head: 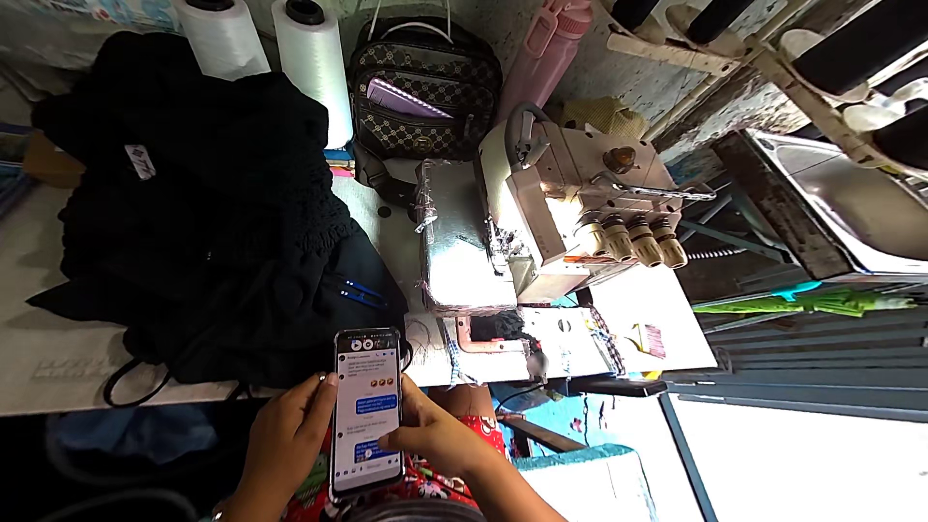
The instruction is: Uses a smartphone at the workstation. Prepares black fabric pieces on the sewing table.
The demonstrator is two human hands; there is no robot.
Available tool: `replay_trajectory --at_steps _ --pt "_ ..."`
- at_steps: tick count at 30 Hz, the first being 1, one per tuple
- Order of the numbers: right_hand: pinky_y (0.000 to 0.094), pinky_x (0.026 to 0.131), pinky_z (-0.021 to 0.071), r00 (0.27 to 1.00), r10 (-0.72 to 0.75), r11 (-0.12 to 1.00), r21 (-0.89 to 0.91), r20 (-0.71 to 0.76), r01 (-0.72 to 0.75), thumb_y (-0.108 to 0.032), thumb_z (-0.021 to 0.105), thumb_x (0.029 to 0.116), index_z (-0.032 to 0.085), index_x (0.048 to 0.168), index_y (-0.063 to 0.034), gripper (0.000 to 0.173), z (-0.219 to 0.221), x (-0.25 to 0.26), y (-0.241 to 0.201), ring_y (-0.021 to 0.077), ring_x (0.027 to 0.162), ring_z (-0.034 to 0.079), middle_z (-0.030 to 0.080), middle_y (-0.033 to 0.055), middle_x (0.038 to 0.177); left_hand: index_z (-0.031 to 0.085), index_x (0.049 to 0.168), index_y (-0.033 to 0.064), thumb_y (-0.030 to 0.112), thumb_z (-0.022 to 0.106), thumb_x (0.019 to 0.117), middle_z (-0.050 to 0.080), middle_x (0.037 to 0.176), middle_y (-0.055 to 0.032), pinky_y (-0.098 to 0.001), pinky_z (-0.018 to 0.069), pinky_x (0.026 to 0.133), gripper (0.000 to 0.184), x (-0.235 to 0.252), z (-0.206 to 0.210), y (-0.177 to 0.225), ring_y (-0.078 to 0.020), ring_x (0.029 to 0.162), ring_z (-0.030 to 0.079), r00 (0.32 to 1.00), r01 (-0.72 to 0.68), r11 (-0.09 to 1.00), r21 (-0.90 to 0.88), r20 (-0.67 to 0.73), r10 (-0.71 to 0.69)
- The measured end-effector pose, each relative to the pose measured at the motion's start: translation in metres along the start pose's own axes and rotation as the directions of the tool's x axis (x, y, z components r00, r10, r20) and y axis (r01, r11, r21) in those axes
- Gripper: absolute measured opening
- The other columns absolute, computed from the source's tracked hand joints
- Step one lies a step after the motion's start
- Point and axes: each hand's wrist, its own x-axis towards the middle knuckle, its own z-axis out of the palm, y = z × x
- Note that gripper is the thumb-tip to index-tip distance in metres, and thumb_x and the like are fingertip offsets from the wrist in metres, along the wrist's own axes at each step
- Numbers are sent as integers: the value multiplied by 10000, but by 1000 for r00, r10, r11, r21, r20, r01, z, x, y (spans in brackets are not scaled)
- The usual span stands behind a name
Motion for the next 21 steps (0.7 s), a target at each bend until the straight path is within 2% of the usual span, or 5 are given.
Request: replay_trajectory --at_steps 21 --pt "313 984 546 1000 8 1000 -2 4 -8 84 497 923 260 1423 -59 572 -1 1 -3 82 1118 650 610 33 1247 595 702 73 404 355 1028 456 561 16 -338 399 552 522 2 0 1 -102 548 504 1000 -9 1000 20 -6 9"
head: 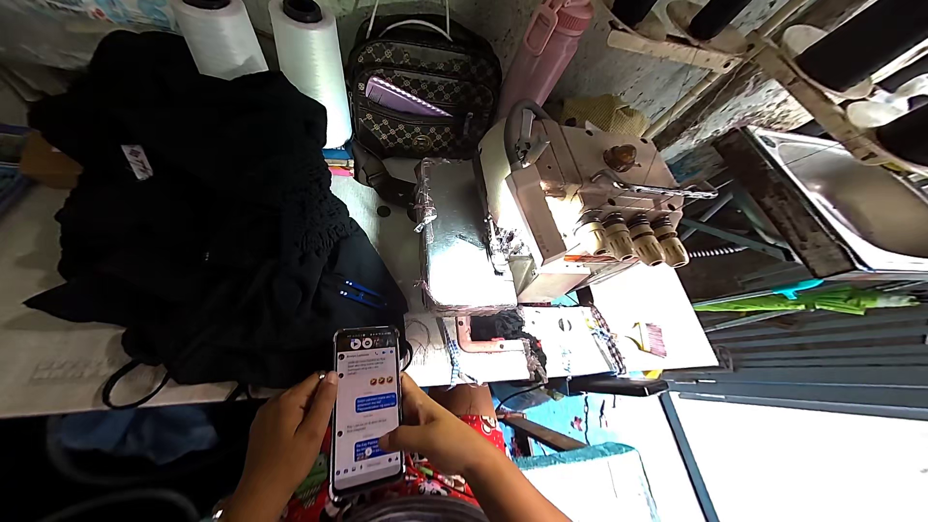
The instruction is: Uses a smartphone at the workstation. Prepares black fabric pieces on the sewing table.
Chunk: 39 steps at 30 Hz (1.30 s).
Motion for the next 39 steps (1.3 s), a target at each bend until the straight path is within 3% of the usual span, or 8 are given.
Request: replay_trajectory --at_steps 15,20,32,39 --pt "316 979 549 1000 -7 1000 0 -2 7 85 497 918 258 1426 -52 578 -1 1 1 84 1114 652 610 38 1245 605 710 68 382 363 1024 463 564 13 -334 396 543 506 3 -1 2 -102 546 506 1000 12 1000 13 4 -12" --pt "265 819 574 1000 29 999 -33 5 -29 39 529 937 281 1428 -90 565 -1 1 2 75 1041 669 641 15 1201 609 710 67 372 374 1021 454 557 20 -326 385 538 495 4 0 3 -92 535 490 1000 4 1000 11 -8 -4" --pt "313 797 590 994 95 995 -3 -45 -96 -68 437 1035 287 1448 -122 443 -1 1 1 113 1027 672 617 23 1199 618 710 66 391 372 1022 466 553 10 -354 395 544 513 4 1 3 -110 537 505 1000 -7 999 32 -13 7" --pt "279 809 583 999 48 999 -21 -12 -49 3 504 968 296 1421 -96 508 -2 2 3 80 1024 674 638 8 1181 618 706 66 401 370 1020 483 557 2 -359 404 545 522 4 2 1 -116 545 522 1000 -14 1000 24 -21 14"
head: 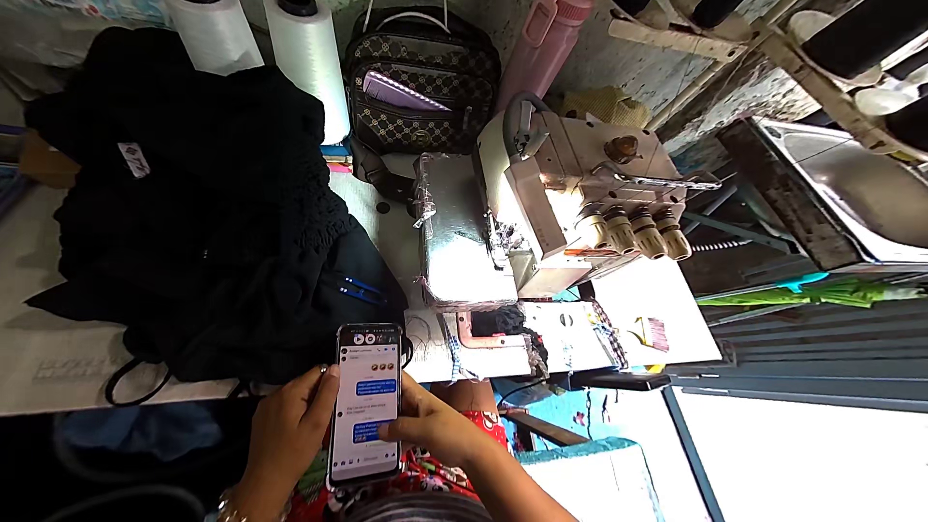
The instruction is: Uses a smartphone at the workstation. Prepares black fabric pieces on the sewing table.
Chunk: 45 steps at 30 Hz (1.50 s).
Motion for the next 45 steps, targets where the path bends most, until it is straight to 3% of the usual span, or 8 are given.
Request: replay_trajectory --at_steps 4,8,13,19,24,45 --pt "299 916 568 999 -41 999 -18 34 42 56 519 930 273 1436 -51 573 -2 0 1 82 1080 661 627 28 1218 614 703 63 397 370 1021 477 555 3 -351 401 546 522 0 0 -1 -111 543 513 1000 1 1000 -1 3 -1" --pt "269 795 584 1000 8 1000 -16 5 -8 9 470 988 293 1425 -89 481 -1 -1 -2 76 1007 675 637 14 1173 593 683 74 400 369 1021 457 546 14 -348 388 536 520 0 0 -1 -109 532 500 1000 -2 1000 4 2 2" --pt "278 775 587 1000 20 1000 2 -3 -20 -22 465 1010 297 1420 -105 451 0 -1 -2 83 1002 677 633 9 1170 595 679 77 404 371 1020 454 544 19 -334 386 535 523 0 0 0 -99 527 494 1000 -3 1000 -7 -3 3" --pt "313 977 554 997 -54 998 13 53 54 108 552 894 252 1444 -39 643 -3 0 1 91 1116 655 613 42 1251 593 680 78 397 375 1017 449 544 23 -338 384 534 513 0 1 -1 -98 528 492 1000 -1 1000 -5 2 1" --pt "336 1016 545 993 -89 996 13 78 89 150 573 857 246 1456 -21 703 -4 0 3 113 1156 650 606 66 1291 595 683 67 397 376 1020 450 543 12 -350 386 533 520 0 0 -1 -108 526 487 1000 -14 1000 0 -3 14" --pt "327 1008 545 993 -92 996 29 72 90 154 556 863 255 1446 -27 681 -4 0 4 103 1145 651 607 53 1280 592 674 67 394 386 1016 452 544 16 -329 385 537 516 0 0 -1 -95 526 484 1000 -7 1000 -3 -4 7"
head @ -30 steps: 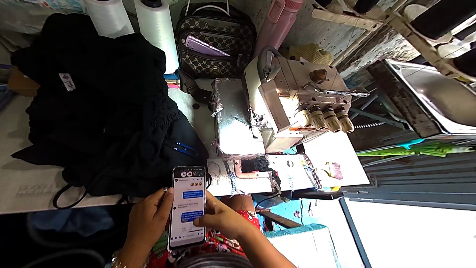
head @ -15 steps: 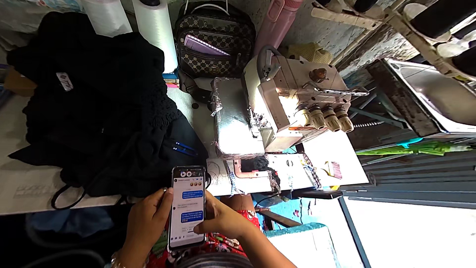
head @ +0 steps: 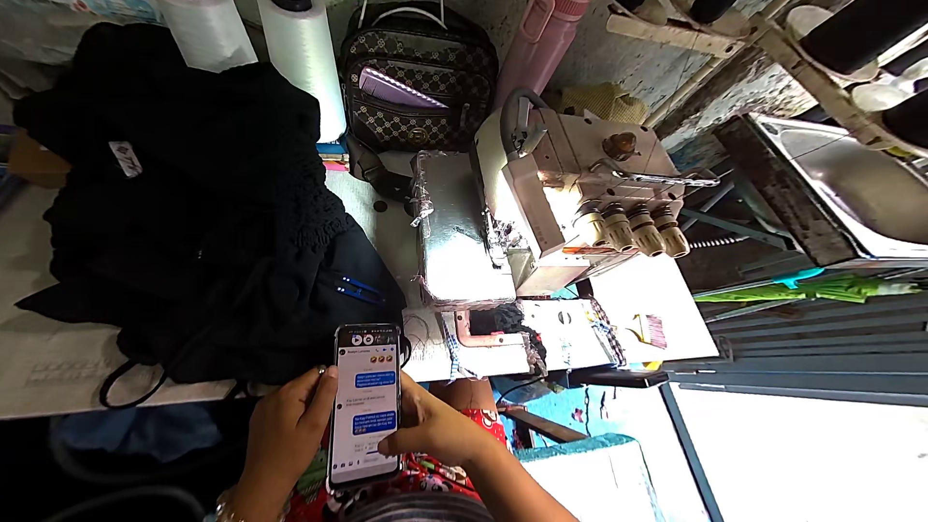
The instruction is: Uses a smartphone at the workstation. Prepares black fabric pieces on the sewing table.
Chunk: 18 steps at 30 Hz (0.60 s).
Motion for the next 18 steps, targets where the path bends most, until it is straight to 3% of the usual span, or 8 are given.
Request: replay_trajectory --at_steps 18 --pt "313 995 547 1000 29 1000 -3 -8 -29 144 564 864 258 1433 -28 668 1 0 -3 93 1136 649 607 50 1266 561 647 86 390 374 1014 419 526 25 -333 367 514 512 1 0 0 -99 504 466 1000 -8 1000 26 6 8"
